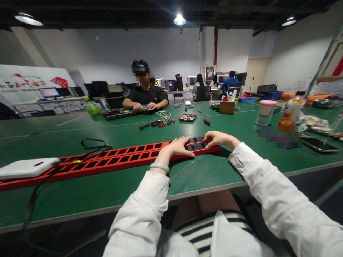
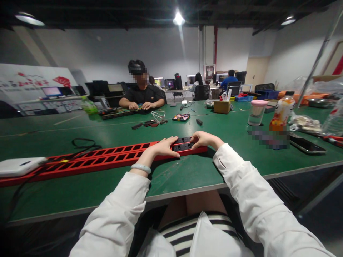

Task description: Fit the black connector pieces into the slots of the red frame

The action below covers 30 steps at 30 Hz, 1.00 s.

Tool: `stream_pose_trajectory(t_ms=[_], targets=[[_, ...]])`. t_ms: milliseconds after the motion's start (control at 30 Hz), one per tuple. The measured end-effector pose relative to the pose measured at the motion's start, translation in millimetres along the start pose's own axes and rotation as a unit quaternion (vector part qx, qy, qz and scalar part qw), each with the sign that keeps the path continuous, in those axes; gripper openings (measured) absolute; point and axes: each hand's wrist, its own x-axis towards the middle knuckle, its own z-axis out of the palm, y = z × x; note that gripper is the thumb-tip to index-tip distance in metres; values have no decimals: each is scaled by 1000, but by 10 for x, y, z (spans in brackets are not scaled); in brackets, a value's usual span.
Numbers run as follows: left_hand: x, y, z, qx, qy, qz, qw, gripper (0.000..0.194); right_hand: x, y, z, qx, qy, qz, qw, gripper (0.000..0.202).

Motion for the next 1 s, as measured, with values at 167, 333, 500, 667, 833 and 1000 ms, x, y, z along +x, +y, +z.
stream_pose_trajectory(t_ms=[167, 333, 500, 667, 833, 1000], targets=[[29, -31, 19, -1, -6, 9, 1000, 109, -11, -3, -19, -7, -4, 0, 1000, 42], [27, -102, -6, -12, -9, 10, 1000, 106, -38, 48, -61, 61, -48, 8, 997, 45], [18, -166, -29, -8, -13, -6, 1000, 103, -34, 88, -55, 82, -46, 22, 995, 45], [37, -184, -8, -6, -8, -6, 1000, 105, -27, 64, -32, 80, -43, 33, 995, 43], [39, -183, -3, -8, -7, -7, 1000, 105, -52, 31, -65, 49, -35, 14, 998, 39], [25, -176, -13, -8, -11, -10, 1000, 105, -59, 25, -75, 10, -30, 8, 999, 37]])
